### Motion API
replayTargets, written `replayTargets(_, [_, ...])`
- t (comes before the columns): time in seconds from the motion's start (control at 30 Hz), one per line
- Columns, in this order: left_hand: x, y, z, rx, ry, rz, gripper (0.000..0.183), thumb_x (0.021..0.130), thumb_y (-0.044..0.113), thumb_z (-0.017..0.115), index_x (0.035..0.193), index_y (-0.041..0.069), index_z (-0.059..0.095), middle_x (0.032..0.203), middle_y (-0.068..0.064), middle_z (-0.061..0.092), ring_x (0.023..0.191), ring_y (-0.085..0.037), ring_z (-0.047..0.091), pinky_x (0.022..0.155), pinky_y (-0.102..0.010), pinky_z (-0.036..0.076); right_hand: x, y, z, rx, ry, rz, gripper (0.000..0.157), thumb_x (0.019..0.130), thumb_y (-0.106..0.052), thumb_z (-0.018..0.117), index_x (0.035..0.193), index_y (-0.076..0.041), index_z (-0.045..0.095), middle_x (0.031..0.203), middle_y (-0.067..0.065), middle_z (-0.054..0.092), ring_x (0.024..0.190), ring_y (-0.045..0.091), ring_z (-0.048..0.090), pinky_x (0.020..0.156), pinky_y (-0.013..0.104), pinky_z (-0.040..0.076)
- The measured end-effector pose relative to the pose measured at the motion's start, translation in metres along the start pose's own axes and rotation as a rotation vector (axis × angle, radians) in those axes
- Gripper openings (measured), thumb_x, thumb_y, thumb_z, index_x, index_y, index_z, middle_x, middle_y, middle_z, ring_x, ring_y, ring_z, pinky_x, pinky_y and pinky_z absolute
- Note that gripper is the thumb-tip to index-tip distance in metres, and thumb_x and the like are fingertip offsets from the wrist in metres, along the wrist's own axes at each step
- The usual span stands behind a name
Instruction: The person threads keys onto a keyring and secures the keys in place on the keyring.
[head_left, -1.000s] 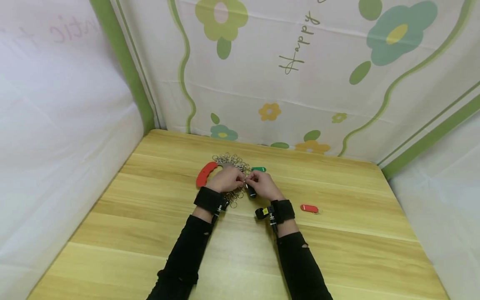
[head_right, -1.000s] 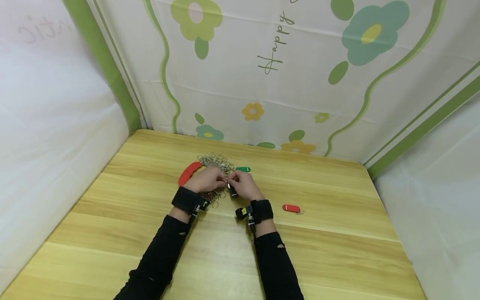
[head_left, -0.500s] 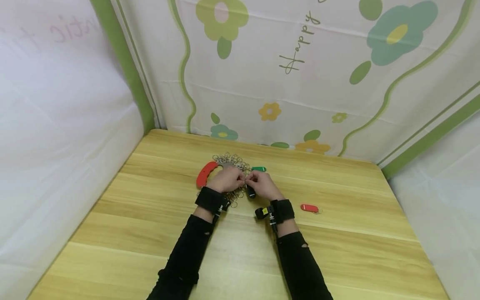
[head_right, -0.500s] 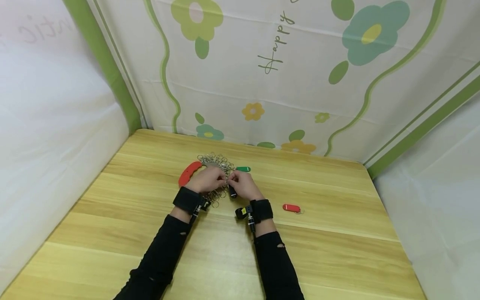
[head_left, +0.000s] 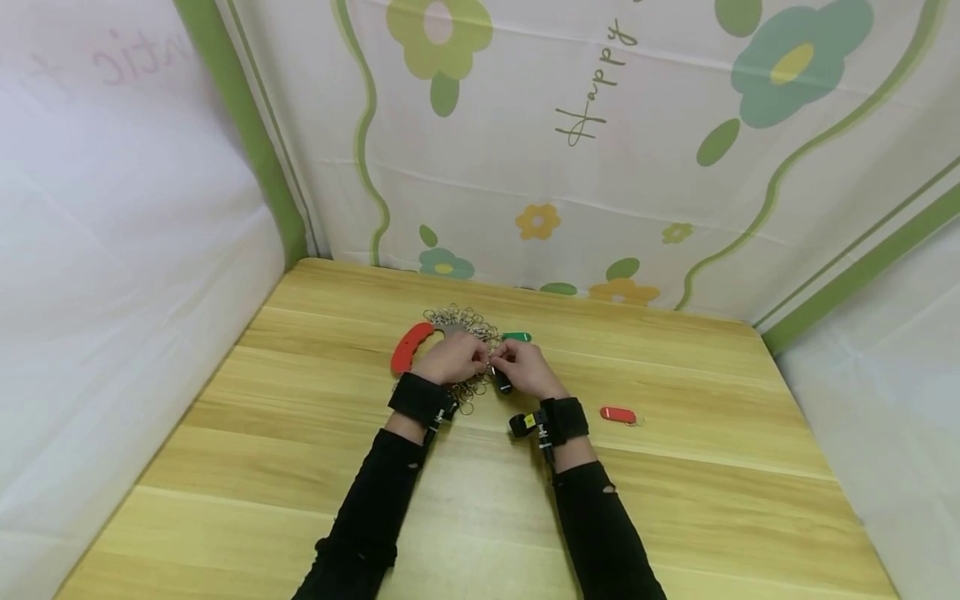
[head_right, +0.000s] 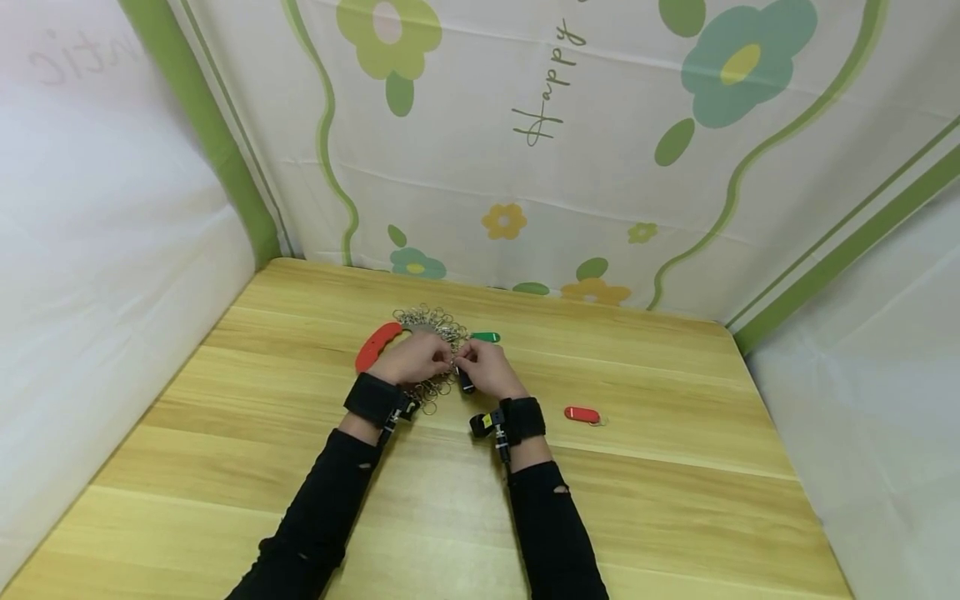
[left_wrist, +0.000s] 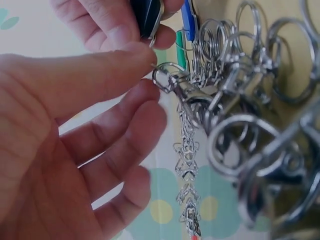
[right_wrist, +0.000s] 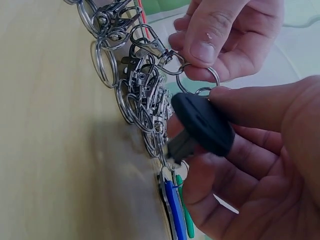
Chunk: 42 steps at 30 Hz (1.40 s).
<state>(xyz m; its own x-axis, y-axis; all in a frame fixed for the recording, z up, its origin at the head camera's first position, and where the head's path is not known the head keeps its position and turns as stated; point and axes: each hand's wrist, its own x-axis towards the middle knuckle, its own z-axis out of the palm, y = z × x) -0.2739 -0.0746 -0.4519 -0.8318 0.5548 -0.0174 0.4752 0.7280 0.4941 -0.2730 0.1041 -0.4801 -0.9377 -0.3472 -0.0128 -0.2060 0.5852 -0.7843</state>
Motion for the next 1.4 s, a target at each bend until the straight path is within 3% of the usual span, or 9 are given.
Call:
replayTargets(0.23, [0.0002, 0.0055, 0.0003, 0.062, -0.001, -0.017, 0.029, 0.095, 0.012, 0.056, 0.066, 0.011, 0.057, 0.056, 0.003, 0.039, 0.050, -0.011, 0.038, 0.054, -0.024, 0.031, -0.0009, -0.0017, -0.0016, -0.022, -0.021, -0.008, 0.006, 0.095, -0.017, 0.060, 0.091, -0.014, 0.064, 0.080, 0.000, 0.061, 0.068, 0.016, 0.055, 0.061, 0.031, 0.044])
replayTargets(0.43, [0.0005, 0.0046, 0.0014, 0.010, 0.016, -0.061, 0.026, 0.095, 0.012, 0.057, 0.071, 0.006, 0.065, 0.056, 0.003, 0.041, 0.049, -0.012, 0.039, 0.052, -0.024, 0.031, 0.0002, -0.0013, -0.0019, -0.015, -0.033, -0.011, 0.007, 0.095, -0.017, 0.060, 0.092, -0.014, 0.065, 0.082, 0.000, 0.062, 0.070, 0.016, 0.056, 0.062, 0.031, 0.045])
replayTargets(0.53, [0.0004, 0.0036, 0.0015, -0.021, 0.011, -0.072, 0.030, 0.094, 0.018, 0.060, 0.066, 0.009, 0.061, 0.055, 0.004, 0.038, 0.048, -0.011, 0.038, 0.052, -0.023, 0.031, 0.0006, -0.0003, -0.0011, -0.008, -0.026, 0.007, 0.007, 0.095, -0.018, 0.060, 0.092, -0.014, 0.064, 0.083, 0.000, 0.062, 0.071, 0.016, 0.057, 0.063, 0.031, 0.046])
replayTargets(0.67, [-0.0007, 0.0025, 0.0011, -0.039, 0.002, -0.052, 0.031, 0.093, 0.018, 0.062, 0.063, 0.012, 0.056, 0.055, 0.003, 0.038, 0.049, -0.011, 0.038, 0.053, -0.023, 0.032, 0.0002, 0.0014, 0.0001, 0.004, -0.016, 0.020, 0.007, 0.095, -0.018, 0.059, 0.092, -0.014, 0.064, 0.084, 0.001, 0.062, 0.071, 0.017, 0.056, 0.063, 0.031, 0.045])
replayTargets(0.83, [-0.0009, 0.0020, 0.0003, -0.033, -0.002, -0.020, 0.023, 0.094, 0.012, 0.058, 0.074, 0.005, 0.065, 0.059, 0.002, 0.042, 0.052, -0.012, 0.040, 0.055, -0.025, 0.033, 0.0003, 0.0030, 0.0006, 0.015, -0.009, 0.027, 0.009, 0.096, -0.018, 0.057, 0.093, -0.013, 0.063, 0.086, 0.001, 0.061, 0.070, 0.017, 0.055, 0.061, 0.031, 0.044])
replayTargets(1.1, [-0.0002, 0.0030, 0.0019, 0.007, 0.004, -0.043, 0.027, 0.095, 0.013, 0.056, 0.070, 0.008, 0.062, 0.058, 0.002, 0.041, 0.051, -0.012, 0.039, 0.054, -0.024, 0.032, -0.0026, -0.0033, -0.0004, 0.016, -0.040, 0.033, 0.010, 0.097, -0.018, 0.056, 0.094, -0.012, 0.063, 0.086, 0.003, 0.062, 0.068, 0.016, 0.054, 0.059, 0.030, 0.043])
replayTargets(1.4, [-0.0007, 0.0041, 0.0001, -0.031, 0.024, -0.063, 0.032, 0.095, 0.015, 0.057, 0.063, 0.014, 0.053, 0.056, 0.003, 0.039, 0.049, -0.012, 0.039, 0.053, -0.024, 0.032, -0.0009, -0.0030, 0.0003, 0.025, -0.034, 0.032, 0.008, 0.097, -0.017, 0.056, 0.094, -0.011, 0.062, 0.086, 0.002, 0.061, 0.069, 0.016, 0.053, 0.059, 0.029, 0.042])
